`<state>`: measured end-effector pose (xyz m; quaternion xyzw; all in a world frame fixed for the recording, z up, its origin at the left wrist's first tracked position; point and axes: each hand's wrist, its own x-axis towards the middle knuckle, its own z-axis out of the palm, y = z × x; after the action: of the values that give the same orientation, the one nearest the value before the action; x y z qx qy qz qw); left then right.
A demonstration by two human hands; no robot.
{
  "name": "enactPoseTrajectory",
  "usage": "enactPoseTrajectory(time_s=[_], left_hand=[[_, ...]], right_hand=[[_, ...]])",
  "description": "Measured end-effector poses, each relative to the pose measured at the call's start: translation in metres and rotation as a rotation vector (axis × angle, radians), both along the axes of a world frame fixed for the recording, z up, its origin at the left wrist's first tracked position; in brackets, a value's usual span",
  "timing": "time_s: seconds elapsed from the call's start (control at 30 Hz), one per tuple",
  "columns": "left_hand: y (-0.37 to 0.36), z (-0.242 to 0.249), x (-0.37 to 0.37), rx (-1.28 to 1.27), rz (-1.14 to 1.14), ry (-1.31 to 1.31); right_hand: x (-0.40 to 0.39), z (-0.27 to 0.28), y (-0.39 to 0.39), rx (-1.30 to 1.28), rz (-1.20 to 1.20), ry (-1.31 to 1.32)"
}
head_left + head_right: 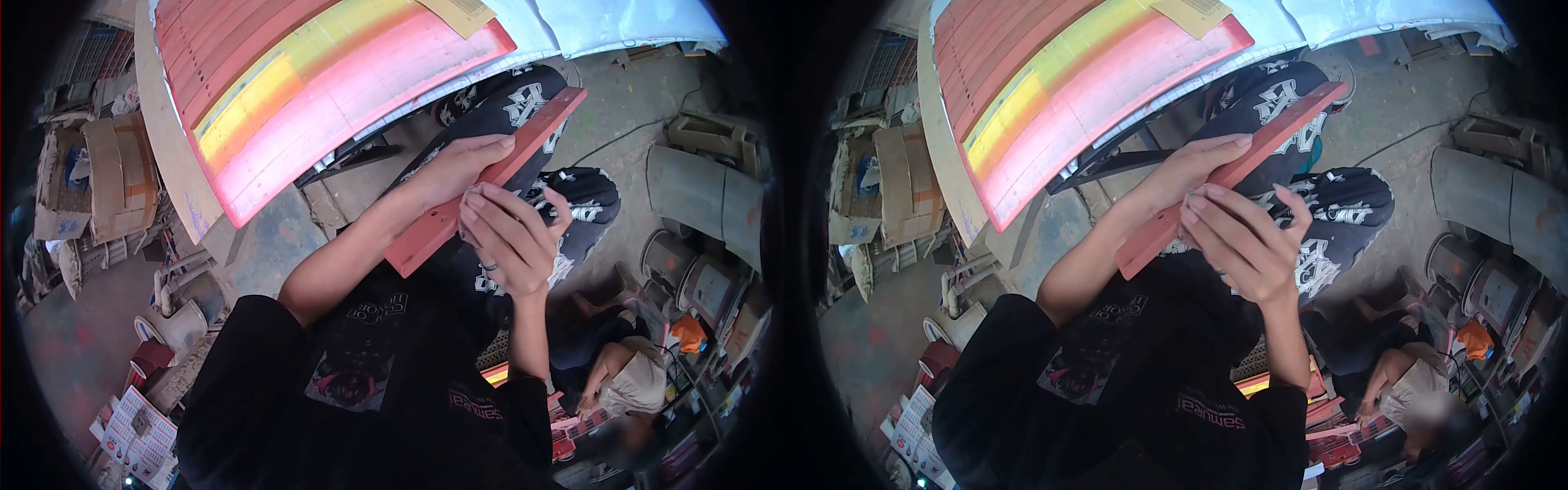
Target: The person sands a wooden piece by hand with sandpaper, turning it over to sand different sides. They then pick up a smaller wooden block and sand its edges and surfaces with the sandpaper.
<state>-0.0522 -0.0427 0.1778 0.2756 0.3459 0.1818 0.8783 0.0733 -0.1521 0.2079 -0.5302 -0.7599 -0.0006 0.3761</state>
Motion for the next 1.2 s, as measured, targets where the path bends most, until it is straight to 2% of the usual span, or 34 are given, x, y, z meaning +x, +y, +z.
enactPoseTrajectory(time_s=[0.1, 0.2, 0.33, 0.43, 0.57, 0.67, 0.83, 0.93, 1.1, 1.2], left_hand=[[-0.001, 0.001, 0.006, 0.114, 0.025, 0.148], [0.004, -0.003, 0.002, 0.205, -0.067, 0.133], [0.006, -0.002, 0.000, 0.178, -0.095, 0.122], [0.004, -0.013, 0.002, 0.243, -0.096, 0.092], [0.002, -0.009, 0.000, 0.237, -0.088, 0.115], [0.001, -0.011, -0.001, 0.281, -0.088, 0.107], [0.004, -0.007, -0.001, 0.257, -0.093, 0.112], [0.002, -0.012, 0.001, 0.264, -0.103, 0.117], [0.005, -0.010, -0.001, 0.219, -0.112, 0.075], [0.004, -0.011, -0.001, 0.292, -0.118, 0.123]], right_hand=[[-0.007, 0.008, -0.006, 0.028, 0.168, 0.028], [-0.012, 0.019, -0.008, 0.007, 0.276, -0.010], [-0.004, 0.013, -0.002, -0.024, 0.189, -0.020], [-0.023, 0.023, -0.013, -0.026, 0.340, 0.038], [-0.003, 0.012, 0.002, -0.003, 0.234, -0.032], [-0.022, 0.025, -0.012, -0.070, 0.403, 0.026], [-0.008, 0.014, 0.001, -0.035, 0.259, -0.030], [-0.029, 0.023, -0.011, -0.025, 0.395, 0.015], [-0.005, 0.004, 0.005, 0.007, 0.244, 0.003], [-0.026, 0.016, -0.012, -0.011, 0.370, 0.059]])
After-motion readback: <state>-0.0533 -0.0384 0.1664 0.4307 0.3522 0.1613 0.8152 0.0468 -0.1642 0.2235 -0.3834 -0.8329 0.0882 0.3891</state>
